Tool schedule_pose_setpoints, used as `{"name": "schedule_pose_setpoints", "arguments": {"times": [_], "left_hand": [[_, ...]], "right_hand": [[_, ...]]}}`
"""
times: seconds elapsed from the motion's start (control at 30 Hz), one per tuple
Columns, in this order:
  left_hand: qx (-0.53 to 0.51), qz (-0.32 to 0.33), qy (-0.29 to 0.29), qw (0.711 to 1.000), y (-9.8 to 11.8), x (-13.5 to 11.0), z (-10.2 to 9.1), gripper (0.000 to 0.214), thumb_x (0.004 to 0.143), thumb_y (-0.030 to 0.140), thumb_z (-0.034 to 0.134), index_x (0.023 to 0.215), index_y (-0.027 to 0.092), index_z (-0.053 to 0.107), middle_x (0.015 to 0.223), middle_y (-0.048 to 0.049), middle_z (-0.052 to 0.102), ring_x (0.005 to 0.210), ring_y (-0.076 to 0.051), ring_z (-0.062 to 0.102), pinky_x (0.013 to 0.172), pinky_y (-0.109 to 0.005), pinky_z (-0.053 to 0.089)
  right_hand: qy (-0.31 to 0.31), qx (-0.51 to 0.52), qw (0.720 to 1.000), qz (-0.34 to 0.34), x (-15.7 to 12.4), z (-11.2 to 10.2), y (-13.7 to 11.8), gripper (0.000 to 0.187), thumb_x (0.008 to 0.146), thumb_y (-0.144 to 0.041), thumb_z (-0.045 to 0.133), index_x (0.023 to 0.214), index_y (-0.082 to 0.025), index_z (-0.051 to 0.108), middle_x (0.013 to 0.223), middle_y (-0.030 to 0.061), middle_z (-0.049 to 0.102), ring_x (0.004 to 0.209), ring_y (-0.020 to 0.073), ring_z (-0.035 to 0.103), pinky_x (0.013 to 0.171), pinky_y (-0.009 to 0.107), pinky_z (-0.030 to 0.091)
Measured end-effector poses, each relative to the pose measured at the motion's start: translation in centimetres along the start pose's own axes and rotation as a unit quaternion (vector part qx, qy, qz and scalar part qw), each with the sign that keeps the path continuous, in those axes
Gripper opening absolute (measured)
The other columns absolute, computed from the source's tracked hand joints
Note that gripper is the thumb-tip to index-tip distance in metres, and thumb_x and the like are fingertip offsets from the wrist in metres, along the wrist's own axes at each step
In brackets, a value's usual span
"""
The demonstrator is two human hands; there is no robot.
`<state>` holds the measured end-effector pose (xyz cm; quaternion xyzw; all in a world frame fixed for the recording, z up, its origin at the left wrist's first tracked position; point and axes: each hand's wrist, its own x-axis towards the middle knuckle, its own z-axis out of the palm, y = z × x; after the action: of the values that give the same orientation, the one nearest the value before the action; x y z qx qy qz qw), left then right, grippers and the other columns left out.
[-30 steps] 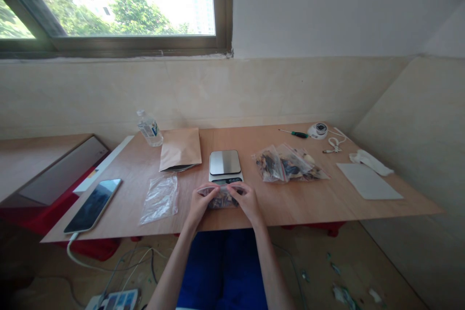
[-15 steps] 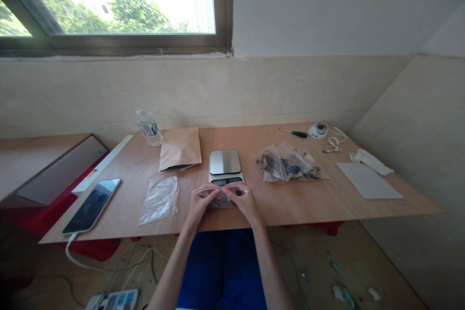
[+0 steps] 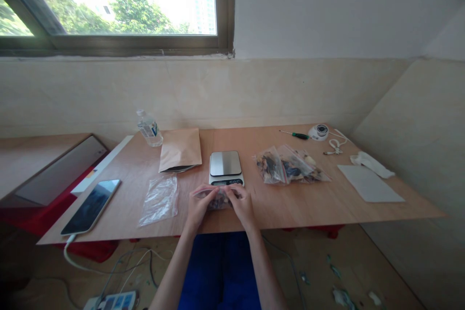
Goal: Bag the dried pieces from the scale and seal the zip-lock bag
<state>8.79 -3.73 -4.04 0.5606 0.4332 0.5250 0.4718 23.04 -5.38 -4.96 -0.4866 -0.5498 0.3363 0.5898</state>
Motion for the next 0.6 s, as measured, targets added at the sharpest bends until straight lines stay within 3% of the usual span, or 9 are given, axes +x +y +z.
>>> {"name": "schedule_pose_setpoints", "arguments": {"times": [0.27,0.43,0.53,0.6], "left_hand": [[-0.077,-0.059,-0.005,0.995,0.3,0.8,0.3,0.028,0.073,0.04,0.067,0.077,0.013,0.073,0.073,-0.0056,0.071,0.069,-0.018,0.064,0.062,-0.025,0.049],[-0.075,-0.067,-0.002,0.995,1.0,1.4,0.5,0.054,0.082,0.057,0.046,0.062,0.013,0.068,0.055,-0.0042,0.064,0.051,-0.014,0.057,0.051,-0.023,0.044],[-0.053,-0.071,-0.031,0.996,1.6,2.0,0.2,0.069,0.087,0.062,0.026,0.068,0.013,0.07,0.056,-0.0068,0.065,0.051,-0.015,0.056,0.049,-0.024,0.043],[-0.04,-0.05,-0.047,0.997,2.0,2.7,-0.5,0.07,0.089,0.061,0.02,0.084,0.012,0.071,0.067,-0.009,0.068,0.057,-0.016,0.058,0.051,-0.024,0.044]], "right_hand": [[-0.006,-0.008,0.999,0.041,0.3,-1.1,-1.0,0.038,0.086,-0.048,0.05,0.084,-0.016,0.07,0.082,0.0083,0.071,0.078,0.0225,0.066,0.07,0.032,0.052],[-0.034,-0.007,0.998,0.048,1.1,-1.8,-1.1,0.048,0.088,-0.053,0.041,0.085,-0.015,0.07,0.079,0.0096,0.071,0.077,0.0225,0.066,0.073,0.034,0.051],[-0.002,-0.037,0.999,0.038,2.2,-2.9,-1.1,0.049,0.088,-0.053,0.04,0.076,-0.015,0.069,0.068,0.0075,0.069,0.071,0.0209,0.065,0.072,0.032,0.05],[0.076,-0.059,0.995,0.037,3.4,-4.2,-1.0,0.048,0.087,-0.053,0.041,0.074,-0.015,0.067,0.065,0.0074,0.068,0.072,0.0215,0.065,0.073,0.033,0.049]]}}
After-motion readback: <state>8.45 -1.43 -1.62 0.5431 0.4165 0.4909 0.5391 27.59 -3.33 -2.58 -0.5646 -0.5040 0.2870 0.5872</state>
